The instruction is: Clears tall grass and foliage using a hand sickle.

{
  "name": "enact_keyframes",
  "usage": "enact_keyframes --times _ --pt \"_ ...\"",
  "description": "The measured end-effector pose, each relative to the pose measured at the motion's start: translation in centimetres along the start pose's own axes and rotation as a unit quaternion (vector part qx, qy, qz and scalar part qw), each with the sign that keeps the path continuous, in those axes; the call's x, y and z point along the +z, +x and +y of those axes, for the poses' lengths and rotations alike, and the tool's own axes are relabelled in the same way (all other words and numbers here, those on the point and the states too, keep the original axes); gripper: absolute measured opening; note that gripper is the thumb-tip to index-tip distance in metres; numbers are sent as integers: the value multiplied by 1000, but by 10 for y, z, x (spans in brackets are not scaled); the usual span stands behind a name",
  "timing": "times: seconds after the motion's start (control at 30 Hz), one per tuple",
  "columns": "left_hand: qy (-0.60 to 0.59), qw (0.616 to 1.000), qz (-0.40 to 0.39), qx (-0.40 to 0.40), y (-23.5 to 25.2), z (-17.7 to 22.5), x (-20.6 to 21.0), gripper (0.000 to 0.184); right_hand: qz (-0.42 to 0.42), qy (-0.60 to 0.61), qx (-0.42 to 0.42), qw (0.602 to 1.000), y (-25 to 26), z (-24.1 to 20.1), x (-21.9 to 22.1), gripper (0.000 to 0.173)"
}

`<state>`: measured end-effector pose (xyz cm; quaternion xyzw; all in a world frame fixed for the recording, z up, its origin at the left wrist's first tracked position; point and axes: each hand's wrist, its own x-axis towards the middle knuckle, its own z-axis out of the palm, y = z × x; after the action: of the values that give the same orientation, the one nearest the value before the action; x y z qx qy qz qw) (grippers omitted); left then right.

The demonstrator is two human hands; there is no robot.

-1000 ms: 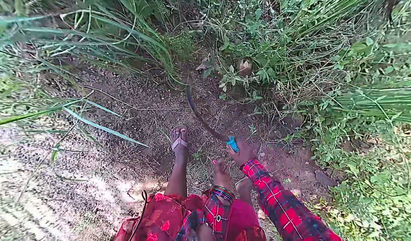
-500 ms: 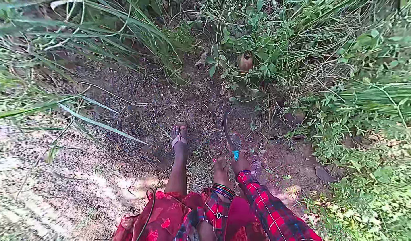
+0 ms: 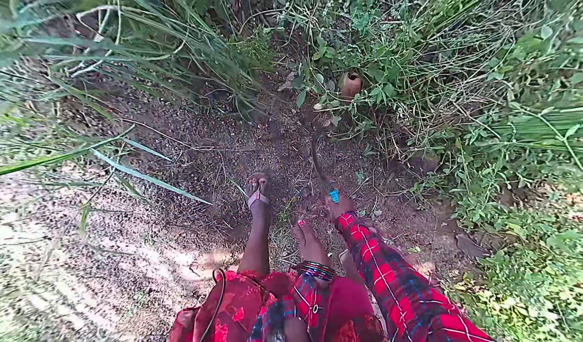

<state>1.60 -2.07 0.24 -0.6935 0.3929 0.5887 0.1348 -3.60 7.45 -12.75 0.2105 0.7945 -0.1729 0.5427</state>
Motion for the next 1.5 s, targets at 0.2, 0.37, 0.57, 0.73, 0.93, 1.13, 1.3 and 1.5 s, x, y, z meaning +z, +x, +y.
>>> enact_keyframes --times 0.2,0.37,0.57,0.73,0.93,1.13,1.3,1.5 --pt "-10 999 -9 -49 4 4 0 51 27 -13 39 999 -45 64 21 50" --pt "17 997 6 -76 -4 11 4 52 -22 -14 -117 993 -43 -19 15 53" --pt "1 994 4 -110 -15 27 10 50 0 135 -164 977 3 -64 -49 46" --pt "-28 995 -22 -90 7 7 1 54 178 159 -48 970 4 5 -148 38" --pt "-48 995 -18 -81 7 17 0 52 261 160 5 952 -7 -12 -138 42" --pt "-42 995 -19 -92 12 11 -2 53 162 3 -167 973 -49 -75 -58 43" --pt "-38 992 -29 -121 6 14 2 53 239 -17 -445 863 -45 -134 -50 38" --pt "-42 992 -29 -118 15 -8 -1 57 125 -133 -99 978 28 -40 -75 55"
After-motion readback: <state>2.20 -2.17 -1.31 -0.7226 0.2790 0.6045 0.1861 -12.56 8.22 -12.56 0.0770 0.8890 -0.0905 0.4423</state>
